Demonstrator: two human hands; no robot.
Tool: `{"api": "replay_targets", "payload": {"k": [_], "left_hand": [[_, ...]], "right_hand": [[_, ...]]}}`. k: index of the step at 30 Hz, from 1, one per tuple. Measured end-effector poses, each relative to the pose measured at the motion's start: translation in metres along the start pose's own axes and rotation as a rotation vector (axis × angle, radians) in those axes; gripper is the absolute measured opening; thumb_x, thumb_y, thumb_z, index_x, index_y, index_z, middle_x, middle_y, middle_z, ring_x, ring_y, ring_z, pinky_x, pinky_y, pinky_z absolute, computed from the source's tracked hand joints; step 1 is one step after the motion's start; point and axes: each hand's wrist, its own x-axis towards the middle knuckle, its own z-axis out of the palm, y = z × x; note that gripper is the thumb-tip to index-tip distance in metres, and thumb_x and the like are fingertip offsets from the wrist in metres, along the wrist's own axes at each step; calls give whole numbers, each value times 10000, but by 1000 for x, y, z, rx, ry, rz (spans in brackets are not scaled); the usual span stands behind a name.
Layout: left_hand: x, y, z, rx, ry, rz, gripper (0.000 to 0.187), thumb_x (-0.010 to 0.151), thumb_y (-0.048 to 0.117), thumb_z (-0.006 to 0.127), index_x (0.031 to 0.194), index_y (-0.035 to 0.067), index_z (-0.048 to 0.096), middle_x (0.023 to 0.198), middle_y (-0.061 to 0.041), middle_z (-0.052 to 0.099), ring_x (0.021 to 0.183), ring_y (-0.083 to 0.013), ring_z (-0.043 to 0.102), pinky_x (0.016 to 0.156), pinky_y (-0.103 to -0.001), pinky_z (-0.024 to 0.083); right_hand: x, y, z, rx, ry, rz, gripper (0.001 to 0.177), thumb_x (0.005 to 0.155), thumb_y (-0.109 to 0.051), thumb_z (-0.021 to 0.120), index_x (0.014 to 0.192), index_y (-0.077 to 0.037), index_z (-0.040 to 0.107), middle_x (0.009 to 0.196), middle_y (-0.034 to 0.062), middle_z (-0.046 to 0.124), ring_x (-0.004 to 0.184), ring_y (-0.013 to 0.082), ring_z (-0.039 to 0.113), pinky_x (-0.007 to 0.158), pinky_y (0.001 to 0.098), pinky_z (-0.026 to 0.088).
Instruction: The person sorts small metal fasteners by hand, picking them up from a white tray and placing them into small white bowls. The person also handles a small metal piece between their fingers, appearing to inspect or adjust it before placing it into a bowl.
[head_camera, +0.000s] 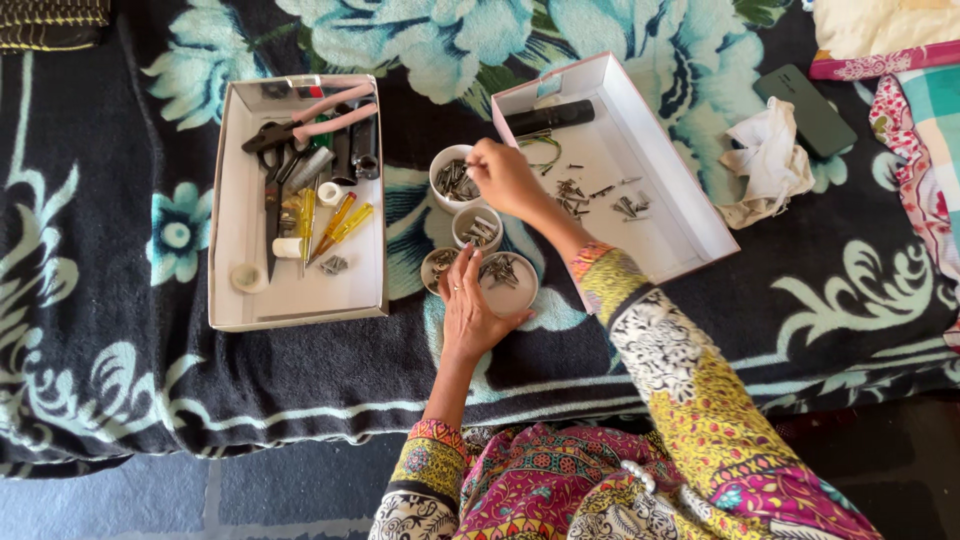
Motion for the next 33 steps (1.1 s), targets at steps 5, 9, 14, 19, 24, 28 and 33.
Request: {"api": "replay_targets", "payload": {"k": [5, 9, 14, 19, 24, 28, 33], "left_hand": [[0, -2, 0, -9, 12, 22, 1286, 541, 472, 998, 1510, 39, 271, 1556, -235, 371, 1450, -398, 371, 1196, -571, 239], [0, -3, 2, -18, 46, 63, 1291, 555, 476, 995, 1519, 39, 256, 1550, -231, 378, 1451, -392, 370, 1194, -582, 239], [-1, -6, 5, 3, 25, 48, 1292, 560, 476, 993, 1517, 40, 243, 1533, -238, 385, 1444, -392, 367, 1188, -587, 237], [0, -9, 9, 10, 19, 59, 1298, 564, 505, 984, 1508, 50, 218, 1526, -256, 365, 1439, -404, 354, 1188, -603, 208], [-2, -9, 9, 17, 36, 66, 1291, 573, 504, 981, 1512, 52, 218, 1530, -251, 366, 1444, -395, 358, 1192, -603, 211], [-1, -9, 9, 21, 29, 60, 1296, 563, 511, 977, 1509, 48, 222, 1528, -250, 366, 1439, -396, 361, 1185, -601, 221], [0, -8, 8, 21, 31, 51, 1271, 573, 527, 975, 1496, 48, 243, 1541, -243, 362, 1432, -396, 366, 1183, -597, 234]], "right_hand": [[-10, 2, 14, 59, 40, -56, 134, 908, -14, 704, 1027, 2, 643, 935, 143, 726, 812, 262, 719, 725, 362, 570], [-29, 12, -30, 130, -15, 7, 115, 920, -30, 715, 1032, -7, 697, 947, 106, 730, 807, 191, 708, 739, 326, 586], [-67, 68, -128, 59, 33, 182, 81, 955, -48, 703, 1023, -16, 734, 940, 84, 759, 803, 117, 669, 749, 287, 558], [-104, 113, -187, -306, 80, 337, 88, 912, -37, 694, 983, -34, 747, 943, 145, 755, 820, 240, 729, 771, 346, 562], [-117, 133, -166, -578, 22, 133, 141, 811, 3, 696, 916, -57, 767, 941, 164, 689, 933, 373, 649, 839, 460, 523], [-110, 139, -159, -683, -50, 177, 95, 852, -16, 686, 867, -91, 743, 937, 130, 681, 946, 350, 634, 868, 463, 509], [-116, 129, -155, -757, 16, 111, 86, 866, 18, 649, 928, -40, 641, 942, 163, 674, 956, 368, 635, 842, 476, 507]]}}
